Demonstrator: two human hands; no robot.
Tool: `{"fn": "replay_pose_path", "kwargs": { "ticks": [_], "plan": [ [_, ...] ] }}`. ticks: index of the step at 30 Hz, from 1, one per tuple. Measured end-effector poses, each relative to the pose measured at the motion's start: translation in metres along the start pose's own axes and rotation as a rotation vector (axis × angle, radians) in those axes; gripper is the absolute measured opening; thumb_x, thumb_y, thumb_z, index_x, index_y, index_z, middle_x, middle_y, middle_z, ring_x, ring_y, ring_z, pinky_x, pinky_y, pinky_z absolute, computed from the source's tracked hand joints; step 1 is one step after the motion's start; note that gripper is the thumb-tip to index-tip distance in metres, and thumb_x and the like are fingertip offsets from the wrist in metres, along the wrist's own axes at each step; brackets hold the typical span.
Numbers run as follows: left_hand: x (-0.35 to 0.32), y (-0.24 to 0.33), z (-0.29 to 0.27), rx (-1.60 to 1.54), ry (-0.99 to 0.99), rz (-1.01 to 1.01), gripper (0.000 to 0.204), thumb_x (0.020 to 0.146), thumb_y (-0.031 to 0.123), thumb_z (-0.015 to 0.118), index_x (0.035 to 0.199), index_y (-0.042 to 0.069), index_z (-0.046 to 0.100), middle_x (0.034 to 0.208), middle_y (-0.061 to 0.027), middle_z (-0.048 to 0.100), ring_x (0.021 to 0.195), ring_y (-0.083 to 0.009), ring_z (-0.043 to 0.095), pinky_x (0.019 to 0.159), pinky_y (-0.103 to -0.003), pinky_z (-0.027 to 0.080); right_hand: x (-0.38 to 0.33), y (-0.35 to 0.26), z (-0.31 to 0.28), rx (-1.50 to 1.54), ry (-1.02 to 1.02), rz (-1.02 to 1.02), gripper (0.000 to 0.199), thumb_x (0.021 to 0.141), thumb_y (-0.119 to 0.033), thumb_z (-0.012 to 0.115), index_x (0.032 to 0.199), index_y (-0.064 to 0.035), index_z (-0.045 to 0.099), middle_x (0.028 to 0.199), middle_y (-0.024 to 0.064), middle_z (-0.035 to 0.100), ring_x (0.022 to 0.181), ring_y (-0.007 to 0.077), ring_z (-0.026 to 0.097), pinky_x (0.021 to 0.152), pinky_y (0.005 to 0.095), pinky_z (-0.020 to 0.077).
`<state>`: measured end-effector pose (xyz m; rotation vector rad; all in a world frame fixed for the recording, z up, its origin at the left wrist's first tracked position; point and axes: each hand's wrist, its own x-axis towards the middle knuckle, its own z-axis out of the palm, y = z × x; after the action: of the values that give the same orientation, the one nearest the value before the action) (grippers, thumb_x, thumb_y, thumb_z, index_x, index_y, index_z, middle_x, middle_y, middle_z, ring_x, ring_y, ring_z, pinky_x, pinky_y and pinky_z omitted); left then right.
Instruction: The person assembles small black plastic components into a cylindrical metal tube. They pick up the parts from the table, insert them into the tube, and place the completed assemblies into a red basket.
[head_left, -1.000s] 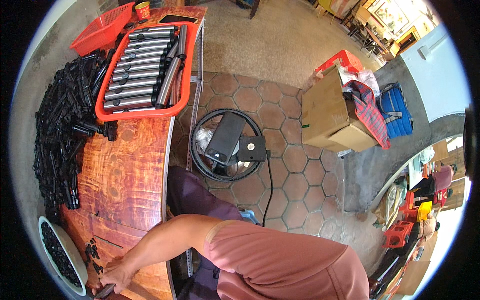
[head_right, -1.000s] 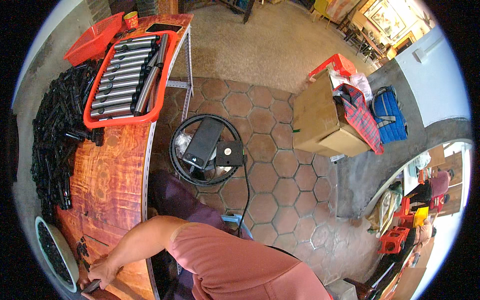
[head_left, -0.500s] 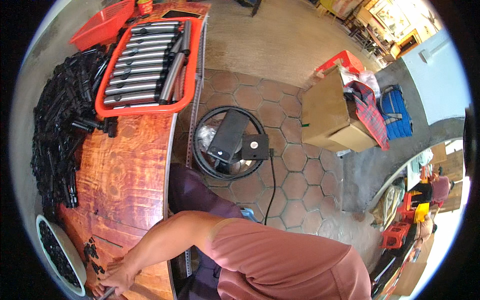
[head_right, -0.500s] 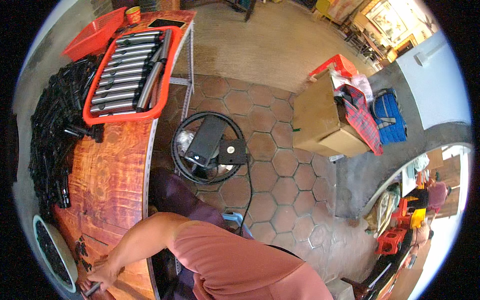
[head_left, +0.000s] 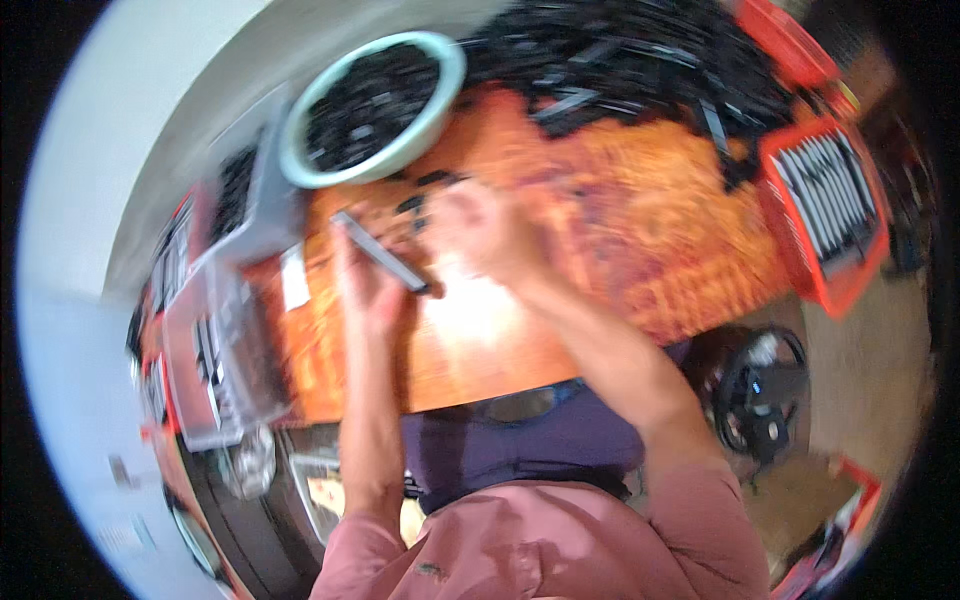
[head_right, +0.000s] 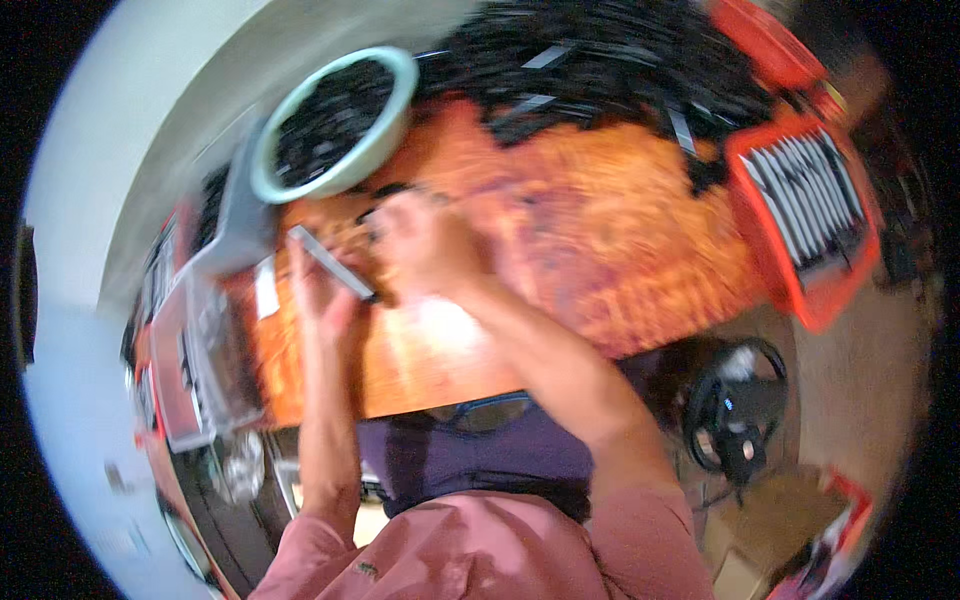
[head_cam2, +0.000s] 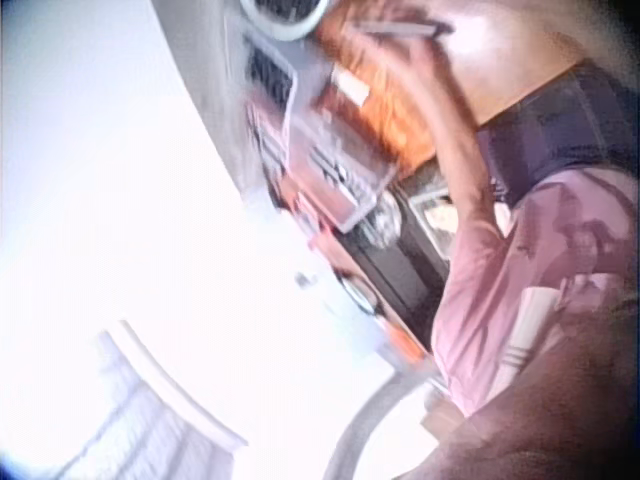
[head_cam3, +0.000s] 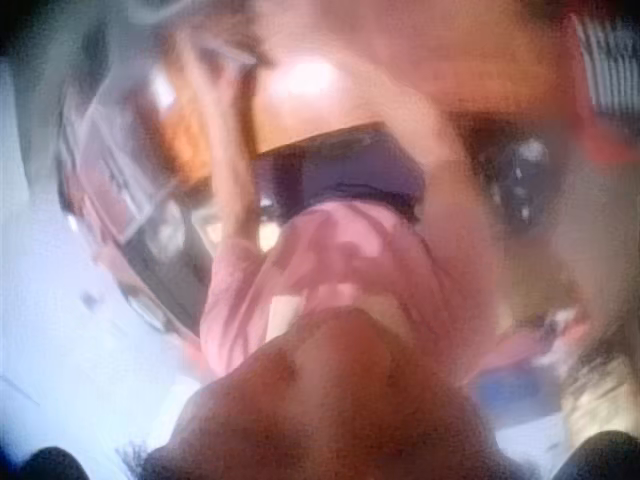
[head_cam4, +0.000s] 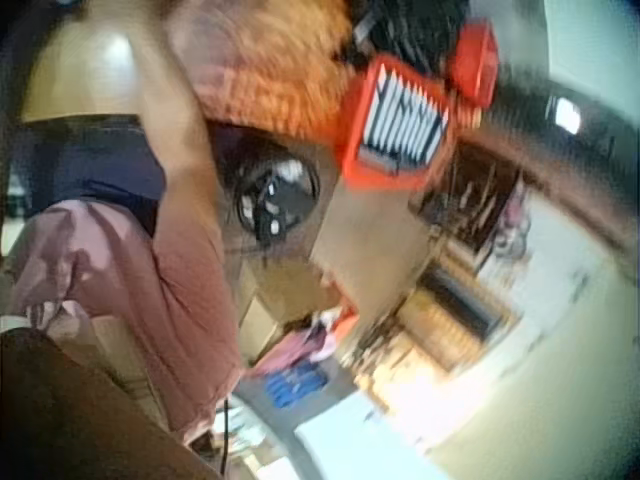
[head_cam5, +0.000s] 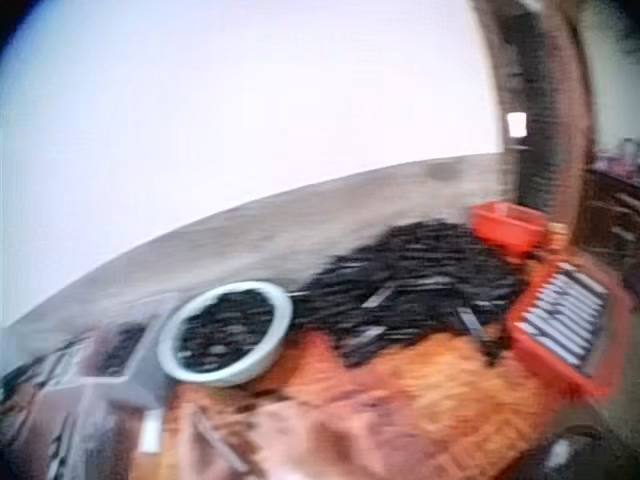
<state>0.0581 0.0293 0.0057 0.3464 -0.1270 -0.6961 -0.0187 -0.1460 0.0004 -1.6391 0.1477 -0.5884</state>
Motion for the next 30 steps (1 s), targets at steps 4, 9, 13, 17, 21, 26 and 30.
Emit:
{"fn": "replay_pose_path", "kwargs": {
  "ticks": [4,9,13,17,21,26,30],
  "plan": [
    [-0.013,-0.004,0.002,0.022,0.166,0.019,0.042,0.105,0.046,0.046,0.126,0.011,0.059,0.092,-0.0059,0.057,0.082,-0.0223,0.054,0.075,-0.038,0.047,0.005,-0.009,-0.01,-0.164,0.13,-0.128,0.012,0.094,-0.012,0.067,0.095,-0.0001,0.068,0.087,0.013,0.071,0.075,0.0227,0.07,0.066,0.0327,0.0543],
    [-0.014,0.001,-0.016,-0.018,0.162,0.062,0.036,0.106,0.037,0.048,0.129,0.011,0.055,0.098,-0.0074,0.059,0.09,-0.0234,0.058,0.084,-0.042,0.052,-0.005,-0.016,0.002,-0.266,-0.04,-0.034,0.009,0.092,-0.007,0.068,0.095,0.002,0.068,0.078,0.0066,0.064,0.065,0.0094,0.057,0.058,0.0267,0.0446],
    [-0.014,0.001,-0.017,-0.037,0.171,0.084,0.035,0.106,0.034,0.049,0.131,0.011,0.054,0.103,-0.0095,0.061,0.094,-0.0256,0.06,0.086,-0.044,0.053,-0.012,-0.018,0.01,-0.236,-0.211,-0.057,0.01,0.092,-0.007,0.069,0.094,0.0022,0.068,0.077,0.0063,0.063,0.065,0.0104,0.056,0.058,0.0264,0.044],
    [-0.012,0.003,-0.018,-0.046,0.174,0.082,0.039,0.106,0.033,0.048,0.137,0.01,0.051,0.107,-0.0107,0.061,0.096,-0.0262,0.059,0.088,-0.045,0.051,-0.016,-0.019,0.015,-0.245,-0.322,-0.009,0.011,0.091,-0.009,0.069,0.093,0.0025,0.069,0.077,0.0076,0.064,0.066,0.0127,0.059,0.06,0.0282,0.0455],
    [-0.009,0.005,-0.014,0.02,0.221,0.128,0.039,0.105,0.03,0.05,0.138,0.01,0.05,0.107,-0.009,0.059,0.097,-0.0249,0.058,0.089,-0.044,0.051,-0.016,-0.014,0.015,-0.265,-0.355,-0.017,0.011,0.09,-0.008,0.07,0.092,0.003,0.069,0.075,0.0101,0.066,0.065,0.0138,0.06,0.06,0.0288,0.0462],
    [-0.011,0.009,-0.015,0.023,0.28,0.123,0.036,0.105,0.032,0.052,0.137,0.015,0.052,0.104,-0.0067,0.06,0.091,-0.0215,0.059,0.083,-0.039,0.053,-0.014,-0.004,0.012,-0.282,-0.232,-0.055,0.009,0.09,-0.008,0.07,0.091,0.0019,0.07,0.074,0.0066,0.066,0.064,0.0116,0.058,0.058,0.0285,0.0458],
    [-0.011,0.008,-0.015,-0.042,0.269,0.101,0.038,0.105,0.037,0.052,0.138,0.018,0.051,0.098,-0.0046,0.061,0.079,-0.0173,0.058,0.07,-0.032,0.052,-0.001,-0.004,0.0,-0.317,0.012,-0.043,0.012,0.09,-0.006,0.07,0.099,0.0012,0.07,0.078,0.0025,0.066,0.064,0.0087,0.055,0.059,0.0262,0.0451]
  ]
}}
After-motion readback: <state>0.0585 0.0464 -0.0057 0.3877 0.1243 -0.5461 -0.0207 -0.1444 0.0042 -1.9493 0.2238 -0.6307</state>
